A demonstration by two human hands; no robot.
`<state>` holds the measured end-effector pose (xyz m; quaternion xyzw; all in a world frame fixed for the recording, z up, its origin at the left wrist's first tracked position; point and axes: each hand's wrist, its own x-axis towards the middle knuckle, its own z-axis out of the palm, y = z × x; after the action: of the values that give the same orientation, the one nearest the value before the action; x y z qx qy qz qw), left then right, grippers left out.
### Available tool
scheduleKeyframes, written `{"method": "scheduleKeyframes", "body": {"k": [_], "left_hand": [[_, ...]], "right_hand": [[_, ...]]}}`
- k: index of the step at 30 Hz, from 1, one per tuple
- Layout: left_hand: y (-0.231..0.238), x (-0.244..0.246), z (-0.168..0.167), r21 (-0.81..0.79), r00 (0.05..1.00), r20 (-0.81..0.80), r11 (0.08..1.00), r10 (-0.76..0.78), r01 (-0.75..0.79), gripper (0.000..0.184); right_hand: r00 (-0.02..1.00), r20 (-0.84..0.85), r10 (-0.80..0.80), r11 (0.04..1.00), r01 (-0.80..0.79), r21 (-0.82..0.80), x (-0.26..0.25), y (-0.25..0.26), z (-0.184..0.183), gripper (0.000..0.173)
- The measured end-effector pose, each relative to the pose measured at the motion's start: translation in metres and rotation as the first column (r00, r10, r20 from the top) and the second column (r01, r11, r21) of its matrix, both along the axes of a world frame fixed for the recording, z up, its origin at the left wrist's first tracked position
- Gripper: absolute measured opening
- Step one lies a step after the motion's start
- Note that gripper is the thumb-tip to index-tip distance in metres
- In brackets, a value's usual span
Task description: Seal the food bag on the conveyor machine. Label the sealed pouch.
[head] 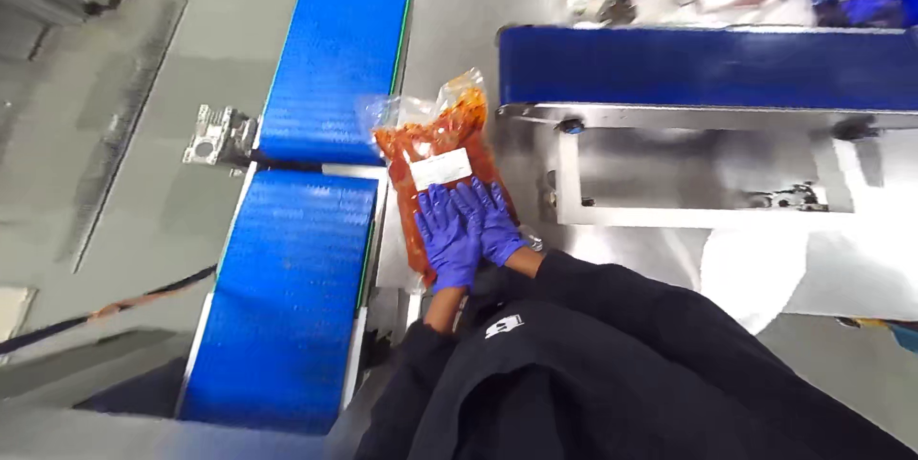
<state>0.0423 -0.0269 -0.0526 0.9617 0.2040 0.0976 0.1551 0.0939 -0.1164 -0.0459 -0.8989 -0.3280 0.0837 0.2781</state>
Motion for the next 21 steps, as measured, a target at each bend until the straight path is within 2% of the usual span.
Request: {"method": "scheduleKeyframes", "body": {"k": [2, 4, 7, 8, 10, 12, 13, 14, 15, 16, 17, 18, 19, 20, 21], "left_hand": [[0.000, 0.011, 0.018, -0.052, 0.999, -0.035, 0.999, -0.012, 0.010, 0.083], [0.007, 0.013, 0.041, -0.133, 0.997, -0.078, 0.991, -0.026, 0.015, 0.101], [0.033, 0.035, 0.063, -0.173, 0.989, 0.026, 0.974, -0.147, 0.149, 0.101], [0.041, 0.044, 0.064, -0.174, 0.977, 0.027, 0.961, -0.213, 0.214, 0.096], [0.056, 0.053, 0.051, -0.180, 0.948, -0.071, 0.938, -0.311, 0.295, 0.087], [0.063, 0.060, 0.034, -0.119, 0.932, -0.111, 0.936, -0.344, 0.331, 0.085], [0.068, 0.063, 0.025, -0.065, 0.931, -0.097, 0.936, -0.352, 0.347, 0.088], [0.072, 0.062, 0.018, -0.022, 0.930, -0.090, 0.934, -0.357, 0.357, 0.093], [0.072, 0.062, 0.012, 0.026, 0.934, -0.085, 0.937, -0.346, 0.350, 0.101], [0.070, 0.063, 0.007, 0.071, 0.941, -0.083, 0.940, -0.329, 0.335, 0.109], [0.069, 0.067, 0.005, 0.094, 0.942, -0.093, 0.940, -0.321, 0.329, 0.114], [0.069, 0.068, 0.007, 0.094, 0.939, -0.127, 0.939, -0.318, 0.331, 0.118], [0.069, 0.064, 0.010, 0.076, 0.935, -0.167, 0.941, -0.314, 0.330, 0.120], [0.070, 0.061, 0.013, 0.052, 0.929, -0.201, 0.944, -0.310, 0.326, 0.122], [0.071, 0.063, 0.017, 0.033, 0.924, -0.220, 0.944, -0.313, 0.327, 0.124]], "right_hand": [[0.996, -0.090, 0.013, 0.999, -0.010, 0.032, 0.009, -0.003, 0.006, 0.054], [0.995, -0.095, -0.008, 0.993, 0.019, 0.116, 0.008, 0.000, 0.009, 0.055], [0.998, -0.066, -0.025, 0.979, 0.038, 0.198, 0.023, 0.013, 0.037, 0.059], [0.998, -0.068, 0.004, 0.986, 0.008, 0.168, 0.032, 0.016, 0.042, 0.064], [0.987, -0.144, 0.069, 0.997, -0.062, 0.053, 0.045, 0.022, 0.045, 0.079], [0.968, -0.233, 0.088, 0.995, -0.097, -0.027, 0.058, 0.022, 0.043, 0.092], [0.962, -0.257, 0.097, 0.995, -0.102, -0.004, 0.067, 0.014, 0.048, 0.091], [0.959, -0.264, 0.100, 0.994, -0.082, 0.077, 0.073, -0.004, 0.056, 0.088], [0.962, -0.269, 0.054, 0.977, 0.005, 0.212, 0.075, -0.034, 0.073, 0.087], [0.962, -0.265, -0.064, 0.919, 0.160, 0.360, 0.075, -0.075, 0.098, 0.090], [0.939, -0.236, -0.251, 0.799, 0.338, 0.497, 0.070, -0.125, 0.125, 0.092], [0.857, -0.181, -0.482, 0.604, 0.475, 0.640, 0.054, -0.177, 0.147, 0.093], [0.697, -0.144, -0.702, 0.379, 0.537, 0.754, 0.029, -0.233, 0.164, 0.086], [0.467, -0.111, -0.877, 0.176, 0.529, 0.830, -0.003, -0.293, 0.177, 0.067], [0.218, -0.080, -0.973, 0.026, 0.444, 0.896, -0.042, -0.356, 0.182, 0.053]]}}
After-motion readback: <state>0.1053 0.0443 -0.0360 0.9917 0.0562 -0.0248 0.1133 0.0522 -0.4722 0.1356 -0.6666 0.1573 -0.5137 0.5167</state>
